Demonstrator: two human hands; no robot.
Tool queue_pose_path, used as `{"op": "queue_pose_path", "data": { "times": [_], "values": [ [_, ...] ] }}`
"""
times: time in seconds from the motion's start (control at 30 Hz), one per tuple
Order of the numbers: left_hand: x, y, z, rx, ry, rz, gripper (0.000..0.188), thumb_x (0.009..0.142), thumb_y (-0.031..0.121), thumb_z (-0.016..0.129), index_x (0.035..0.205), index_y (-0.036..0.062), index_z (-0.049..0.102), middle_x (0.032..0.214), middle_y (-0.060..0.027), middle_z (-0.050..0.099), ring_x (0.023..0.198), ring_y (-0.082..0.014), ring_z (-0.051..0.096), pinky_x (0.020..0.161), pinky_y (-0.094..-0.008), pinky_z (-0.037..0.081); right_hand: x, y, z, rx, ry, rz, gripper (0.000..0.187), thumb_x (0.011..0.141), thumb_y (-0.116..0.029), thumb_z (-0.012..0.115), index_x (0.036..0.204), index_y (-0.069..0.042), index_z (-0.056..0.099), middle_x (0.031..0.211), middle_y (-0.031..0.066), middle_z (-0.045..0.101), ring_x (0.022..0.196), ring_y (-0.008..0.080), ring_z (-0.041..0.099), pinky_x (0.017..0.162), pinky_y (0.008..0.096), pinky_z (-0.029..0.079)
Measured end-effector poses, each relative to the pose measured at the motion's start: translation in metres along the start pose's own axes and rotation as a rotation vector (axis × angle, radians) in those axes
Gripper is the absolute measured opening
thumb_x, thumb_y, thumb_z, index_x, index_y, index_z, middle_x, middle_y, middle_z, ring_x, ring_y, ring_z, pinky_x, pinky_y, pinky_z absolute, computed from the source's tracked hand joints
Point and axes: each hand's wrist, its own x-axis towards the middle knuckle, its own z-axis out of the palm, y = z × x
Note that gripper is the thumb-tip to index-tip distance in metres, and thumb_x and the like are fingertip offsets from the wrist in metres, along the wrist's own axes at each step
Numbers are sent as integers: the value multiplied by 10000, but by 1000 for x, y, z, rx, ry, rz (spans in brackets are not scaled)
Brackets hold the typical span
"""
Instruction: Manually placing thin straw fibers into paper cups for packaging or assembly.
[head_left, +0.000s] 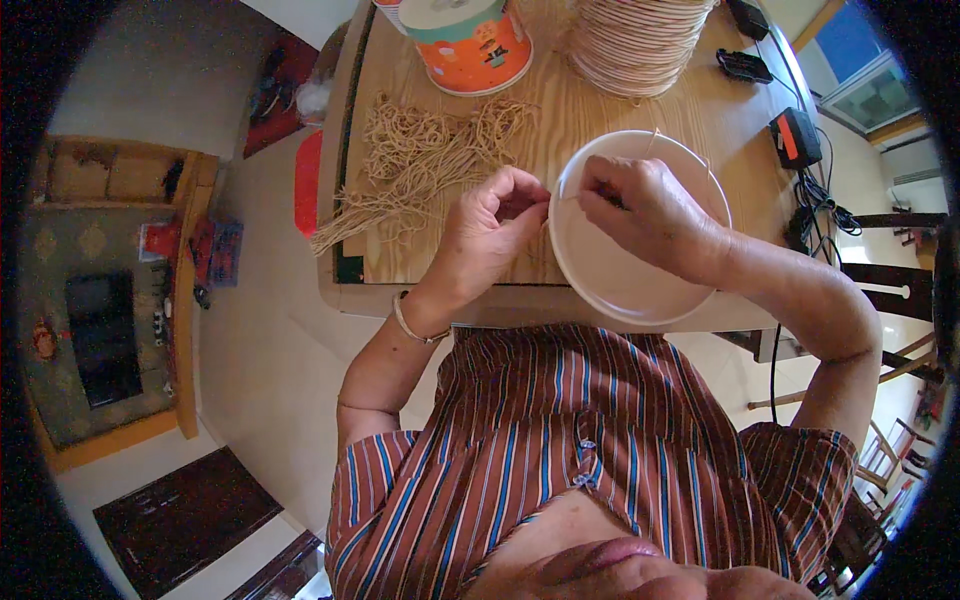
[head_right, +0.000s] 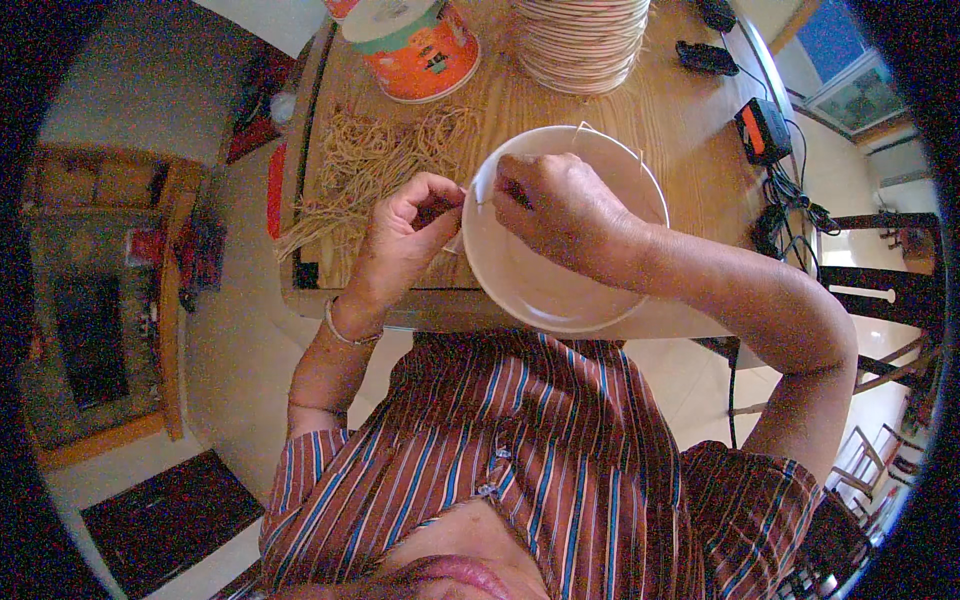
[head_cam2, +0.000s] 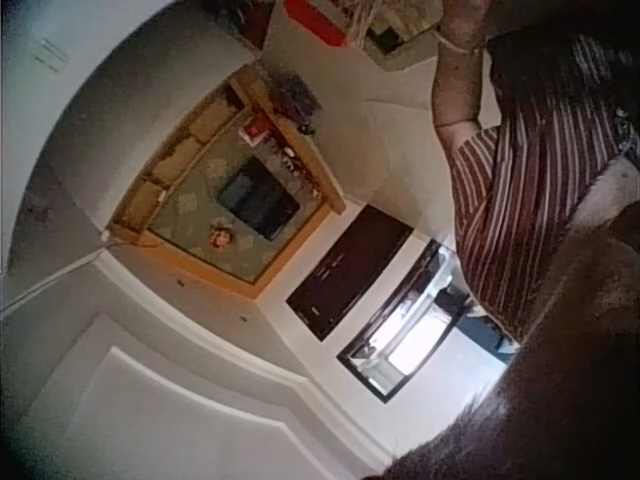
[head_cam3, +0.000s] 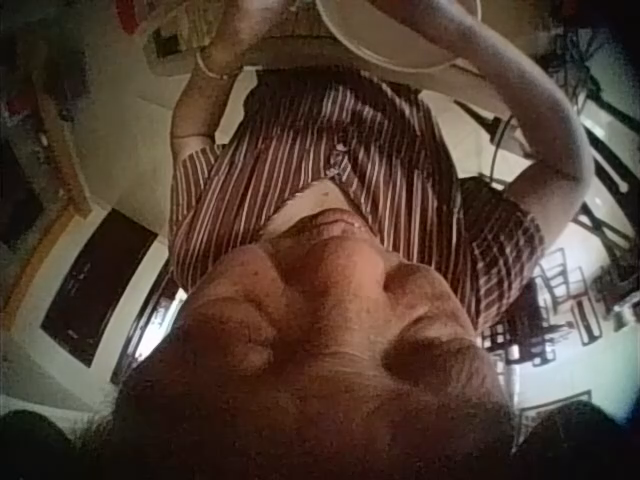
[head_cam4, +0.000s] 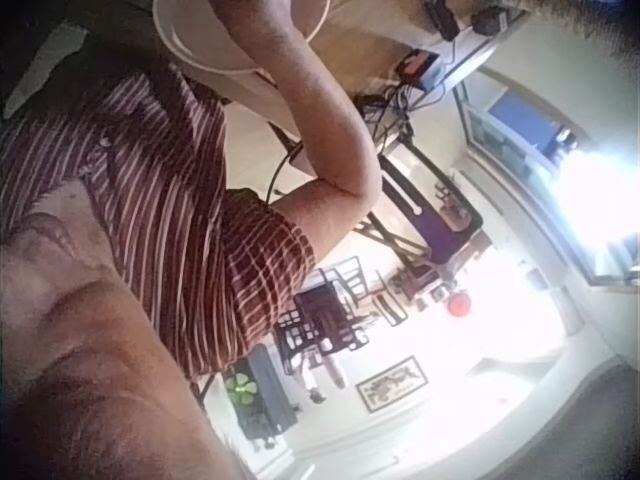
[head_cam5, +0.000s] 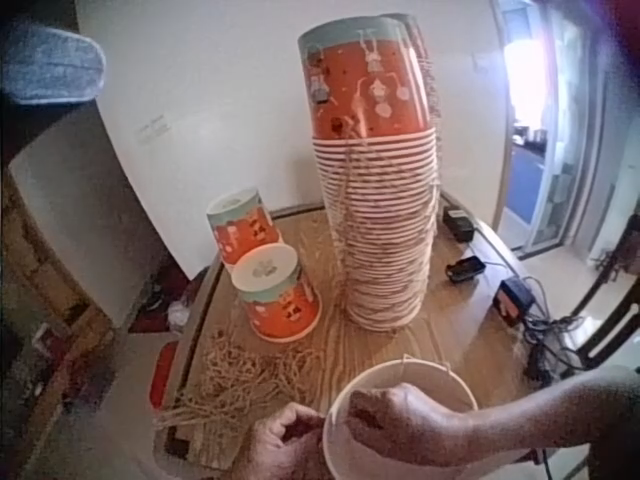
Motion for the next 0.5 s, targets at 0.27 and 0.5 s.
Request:
{"op": "queue_pose_path", "data": {
  "times": [0.27,0.5],
  "values": [
    [0,4,4,60,53,45,107,879,-1,639,984,16,628,917,-23,665,861,-83,621,803,-243,517,2,-1,-1,-17,-8,5,256,874,-205,567,842,40,633,762,277,620,729,446,626,658,504,509],
    [-1,5,1,118,23,21,93,902,31,630,995,33,626,905,7,643,840,-62,593,765,-235,500,2,1,2,-23,-25,-4,252,868,-207,576,835,38,627,765,273,621,744,449,622,660,498,509]
  ]
}}
